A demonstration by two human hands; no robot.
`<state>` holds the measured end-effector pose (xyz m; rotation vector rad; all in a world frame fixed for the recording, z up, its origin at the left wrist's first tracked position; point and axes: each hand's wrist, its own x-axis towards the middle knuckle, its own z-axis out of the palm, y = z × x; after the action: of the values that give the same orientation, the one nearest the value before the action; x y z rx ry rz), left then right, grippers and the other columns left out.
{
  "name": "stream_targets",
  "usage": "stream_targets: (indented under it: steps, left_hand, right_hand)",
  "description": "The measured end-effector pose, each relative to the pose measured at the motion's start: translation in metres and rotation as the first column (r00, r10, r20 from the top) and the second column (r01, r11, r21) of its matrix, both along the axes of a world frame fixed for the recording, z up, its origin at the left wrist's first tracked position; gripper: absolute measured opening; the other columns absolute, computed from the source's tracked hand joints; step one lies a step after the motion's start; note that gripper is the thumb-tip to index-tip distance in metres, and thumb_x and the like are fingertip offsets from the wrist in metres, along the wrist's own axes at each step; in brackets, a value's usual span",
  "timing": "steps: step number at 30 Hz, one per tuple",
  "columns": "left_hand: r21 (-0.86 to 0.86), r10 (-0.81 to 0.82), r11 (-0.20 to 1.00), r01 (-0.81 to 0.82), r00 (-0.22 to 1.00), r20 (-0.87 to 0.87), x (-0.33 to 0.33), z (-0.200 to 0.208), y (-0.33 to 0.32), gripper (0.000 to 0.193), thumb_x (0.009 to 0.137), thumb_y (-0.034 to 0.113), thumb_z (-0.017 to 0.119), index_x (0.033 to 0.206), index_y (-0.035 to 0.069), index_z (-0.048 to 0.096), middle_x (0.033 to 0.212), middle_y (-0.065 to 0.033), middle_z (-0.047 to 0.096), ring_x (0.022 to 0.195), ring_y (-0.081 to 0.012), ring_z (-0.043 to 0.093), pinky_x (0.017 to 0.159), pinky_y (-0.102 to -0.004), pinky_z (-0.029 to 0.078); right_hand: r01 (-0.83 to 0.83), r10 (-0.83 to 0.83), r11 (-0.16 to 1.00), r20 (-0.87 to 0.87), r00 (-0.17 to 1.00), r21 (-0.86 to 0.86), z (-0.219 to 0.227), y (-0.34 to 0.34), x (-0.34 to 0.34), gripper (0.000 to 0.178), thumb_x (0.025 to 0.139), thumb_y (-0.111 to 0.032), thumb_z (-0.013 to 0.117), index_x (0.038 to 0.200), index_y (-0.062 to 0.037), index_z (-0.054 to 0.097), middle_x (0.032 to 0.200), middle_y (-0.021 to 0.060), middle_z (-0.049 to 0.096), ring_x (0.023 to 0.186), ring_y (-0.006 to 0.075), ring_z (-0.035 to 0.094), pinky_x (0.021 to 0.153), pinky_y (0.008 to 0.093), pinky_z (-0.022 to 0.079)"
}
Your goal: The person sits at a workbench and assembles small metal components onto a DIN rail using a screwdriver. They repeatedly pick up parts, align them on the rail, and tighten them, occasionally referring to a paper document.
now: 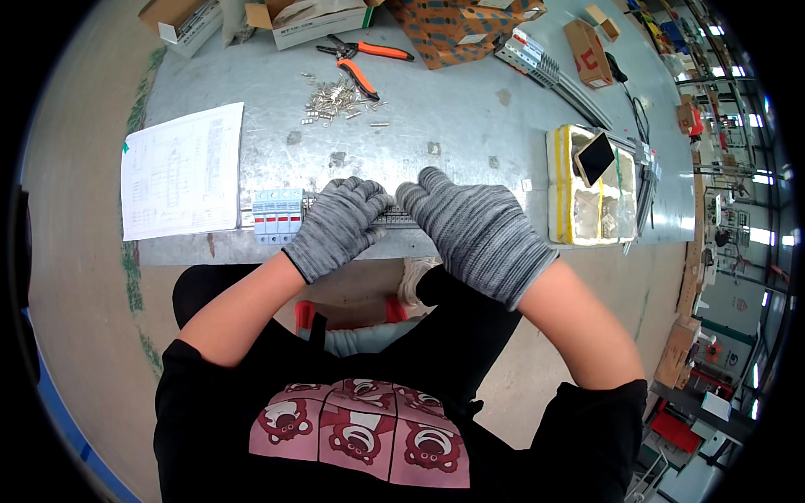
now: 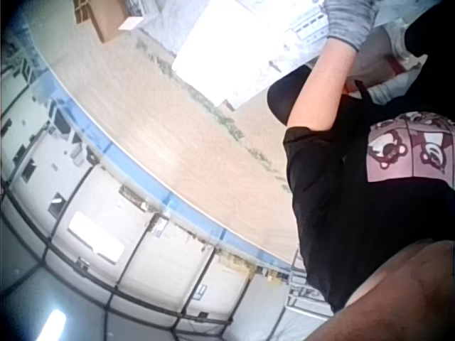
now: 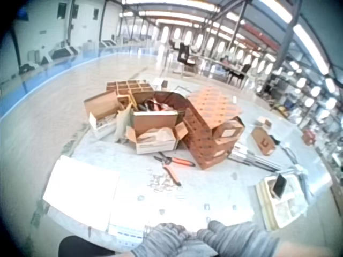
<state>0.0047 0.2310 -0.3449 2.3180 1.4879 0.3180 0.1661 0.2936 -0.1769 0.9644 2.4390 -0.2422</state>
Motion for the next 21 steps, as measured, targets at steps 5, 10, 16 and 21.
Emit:
stream_targets:
  steps: [5,10,16,21]
  left_hand:
    - [-0.027,-0.006,1.0,0.006,1.0,0.004,-0.001,0.003,0.001,0.05,0.087,0.037,0.064,0.13,0.012,0.057,0.126,-0.0095,0.056,0.118,-0.0244,0.053,0.102,-0.0406,0.04]
    - [0.003,-0.008,1.0,0.008,1.0,0.001,0.0,-0.004,0.001,0.051,0.086,0.036,0.065,0.131,0.012,0.056,0.125,-0.0094,0.057,0.116,-0.0242,0.053,0.101,-0.0401,0.041]
    - [-0.016,-0.008,1.0,0.008,1.0,-0.004,0.0,-0.001,0.001,0.052,0.086,0.037,0.065,0.131,0.012,0.056,0.124,-0.0095,0.057,0.116,-0.0243,0.054,0.101,-0.04,0.04]
    - [-0.019,-0.019,1.0,0.019,0.999,-0.042,0.0,0.002,0.0,0.053,0.086,0.038,0.064,0.131,0.011,0.056,0.123,-0.0096,0.058,0.116,-0.0241,0.054,0.101,-0.0396,0.04]
  right_hand:
    - [-0.045,0.044,0.999,-0.228,0.973,0.001,-0.006,0.005,0.014,0.038,0.09,-0.019,0.062,0.126,-0.0097,0.056,0.11,0.0155,0.061,0.087,0.0351,0.067,0.074,0.0445,0.055]
    - [0.053,-0.056,0.998,0.12,0.991,0.031,-0.007,0.005,0.005,0.05,0.086,-0.011,0.065,0.134,-0.0102,0.051,0.114,0.0153,0.061,0.087,0.0355,0.067,0.075,0.0452,0.055]
    - [-0.076,0.076,0.997,-0.006,0.997,0.003,0.002,0.0,0.009,0.048,0.091,-0.019,0.062,0.137,-0.0126,0.051,0.11,0.0153,0.063,0.083,0.0349,0.068,0.074,0.0427,0.055]
    - [-0.086,0.086,0.996,-0.212,0.974,0.01,-0.006,0.006,0.014,0.052,0.091,-0.018,0.062,0.141,-0.0159,0.047,0.113,0.0149,0.061,0.078,0.0335,0.068,0.07,0.0421,0.056]
